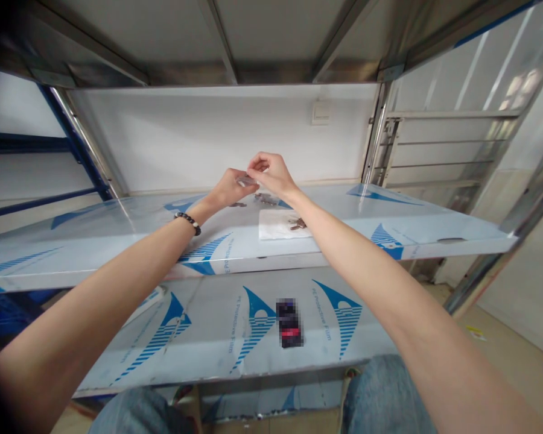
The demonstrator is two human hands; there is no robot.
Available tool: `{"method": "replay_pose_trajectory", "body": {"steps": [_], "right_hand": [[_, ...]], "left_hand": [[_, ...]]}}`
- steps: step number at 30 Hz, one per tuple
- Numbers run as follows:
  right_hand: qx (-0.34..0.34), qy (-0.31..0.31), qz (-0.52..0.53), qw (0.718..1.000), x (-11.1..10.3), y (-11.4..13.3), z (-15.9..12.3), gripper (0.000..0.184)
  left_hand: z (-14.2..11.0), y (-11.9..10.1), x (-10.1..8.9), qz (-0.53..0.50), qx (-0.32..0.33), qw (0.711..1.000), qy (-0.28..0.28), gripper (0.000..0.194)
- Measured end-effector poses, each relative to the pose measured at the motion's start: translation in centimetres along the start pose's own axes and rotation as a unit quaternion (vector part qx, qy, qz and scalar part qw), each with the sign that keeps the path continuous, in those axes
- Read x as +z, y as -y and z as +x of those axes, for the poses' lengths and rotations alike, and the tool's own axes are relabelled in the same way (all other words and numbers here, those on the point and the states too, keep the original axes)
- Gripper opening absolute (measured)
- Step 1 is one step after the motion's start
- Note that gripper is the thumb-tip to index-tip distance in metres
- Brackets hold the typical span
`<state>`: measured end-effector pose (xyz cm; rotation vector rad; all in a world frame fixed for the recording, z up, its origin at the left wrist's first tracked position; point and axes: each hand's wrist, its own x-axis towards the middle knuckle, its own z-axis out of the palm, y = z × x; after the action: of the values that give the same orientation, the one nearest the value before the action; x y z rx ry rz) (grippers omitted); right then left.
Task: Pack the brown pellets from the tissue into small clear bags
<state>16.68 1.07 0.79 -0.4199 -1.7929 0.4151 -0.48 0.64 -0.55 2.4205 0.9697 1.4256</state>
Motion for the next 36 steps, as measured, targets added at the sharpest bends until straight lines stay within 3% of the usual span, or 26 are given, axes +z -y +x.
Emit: {"method": "replay_pose_trajectory", "body": {"steps": [5, 11, 20, 36], "right_hand": [[0.012, 0.012, -0.021, 1.0, -0.1, 0.6, -0.2, 0.013], [0.003, 0.014, -0.028, 1.0, -0.4, 0.8, -0.1, 0.008], [0.002, 0.034, -0.023, 0.999, -0.3, 0.6, 0.0, 0.006], [0.002, 0.023, -0.029, 0.999, -0.5, 0.8, 0.1, 0.006]], "left_hand": [[-0.4, -0.2, 0.0, -0.075, -0.04, 0.996, 0.031, 0.018], [-0.6, -0.9, -0.5, -0.106, -0.057, 0.992, 0.026, 0.02], [-1.0, -0.6, 0.0, -0.191, -0.081, 0.977, 0.041, 0.01], [-1.4, -2.0, -0.2, -0.197, -0.076, 0.976, 0.061, 0.018]]}}
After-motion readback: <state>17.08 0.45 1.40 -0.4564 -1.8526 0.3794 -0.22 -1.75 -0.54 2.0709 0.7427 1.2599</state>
